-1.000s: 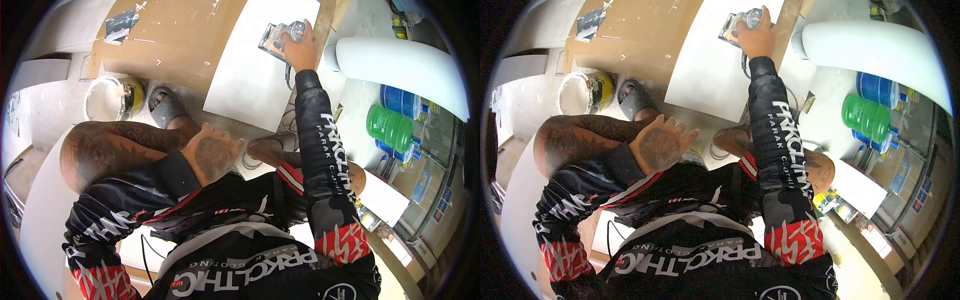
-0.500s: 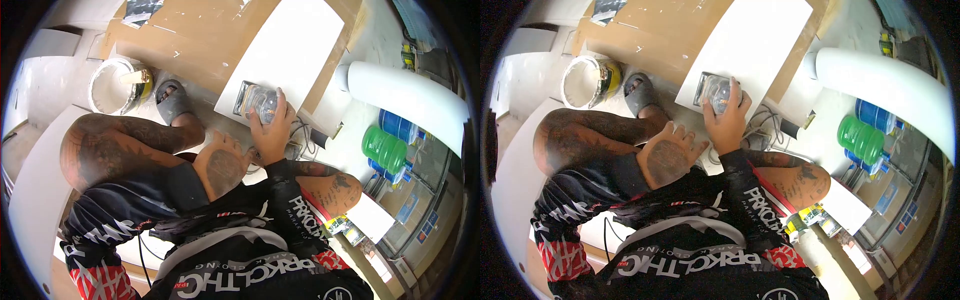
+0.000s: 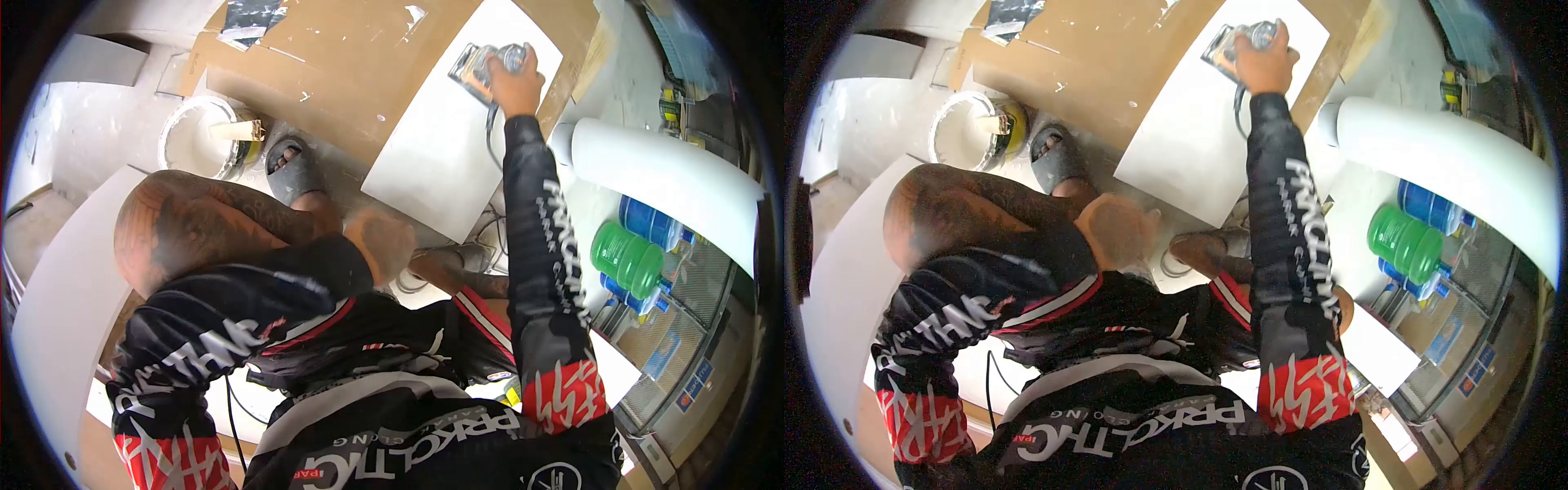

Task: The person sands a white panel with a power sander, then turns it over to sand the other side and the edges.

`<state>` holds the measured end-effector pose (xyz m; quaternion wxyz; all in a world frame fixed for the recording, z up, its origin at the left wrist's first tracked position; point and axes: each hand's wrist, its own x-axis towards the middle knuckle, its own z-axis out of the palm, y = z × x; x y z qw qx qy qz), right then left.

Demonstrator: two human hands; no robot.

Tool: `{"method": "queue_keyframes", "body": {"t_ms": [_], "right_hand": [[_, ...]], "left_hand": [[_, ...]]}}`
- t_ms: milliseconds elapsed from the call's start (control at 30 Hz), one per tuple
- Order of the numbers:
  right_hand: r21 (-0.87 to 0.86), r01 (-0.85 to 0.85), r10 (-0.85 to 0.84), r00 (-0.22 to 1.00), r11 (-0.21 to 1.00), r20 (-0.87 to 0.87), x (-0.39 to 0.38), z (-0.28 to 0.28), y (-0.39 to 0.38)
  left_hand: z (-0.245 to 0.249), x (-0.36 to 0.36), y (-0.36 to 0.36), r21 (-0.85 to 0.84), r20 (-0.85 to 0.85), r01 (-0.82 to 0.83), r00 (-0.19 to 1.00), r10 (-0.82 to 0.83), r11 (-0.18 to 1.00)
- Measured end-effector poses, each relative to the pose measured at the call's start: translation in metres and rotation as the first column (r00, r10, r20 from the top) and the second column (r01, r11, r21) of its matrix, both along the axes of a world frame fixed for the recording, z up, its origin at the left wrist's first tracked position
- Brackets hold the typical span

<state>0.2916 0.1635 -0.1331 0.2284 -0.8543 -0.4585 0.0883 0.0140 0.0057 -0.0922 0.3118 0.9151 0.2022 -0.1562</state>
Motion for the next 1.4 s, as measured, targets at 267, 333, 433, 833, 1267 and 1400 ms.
{"method": "queue_keyframes", "body": {"t_ms": [267, 333, 433, 833, 1267, 1400], "right_hand": [[-0.027, -0.044, 0.043, 0.998, 0.999, -0.034, -0.016, 0.005, 0.005], [-0.023, -0.055, 0.055, 0.998, 0.998, -0.034, -0.038, 0.0, -0.027], [-0.019, -0.071, 0.069, 0.995, 0.997, -0.074, -0.084, 0.012, -0.083], [0.066, -0.076, 0.082, 0.993, 0.995, -0.084, -0.054, 0.008, -0.031], [0.114, -0.068, 0.068, 0.998, 0.991, 0.007, 0.065, -0.01, 0.188], [0.123, -0.097, 0.093, 0.995, 0.988, 0.031, 0.105, -0.024, 0.248]], "left_hand": [[-0.048, -0.003, 0.007, -0.335, -0.15, -0.302, 0.952, 0.266, 0.892], [-0.065, -0.01, -0.001, -0.274, -0.077, -0.287, 0.958, 0.277, 0.918], [-0.06, -0.023, 0.015, -0.338, -0.183, -0.27, 0.958, 0.219, 0.902], [-0.048, -0.015, 0.005, -0.055, -0.2, -0.442, 0.883, 0.424, 0.895], [-0.049, -0.006, 0.007, -0.078, -0.283, -0.328, 0.913, 0.294, 0.941], [-0.051, -0.004, -0.002, 0.012, -0.28, -0.292, 0.917, 0.284, 0.956]]}}
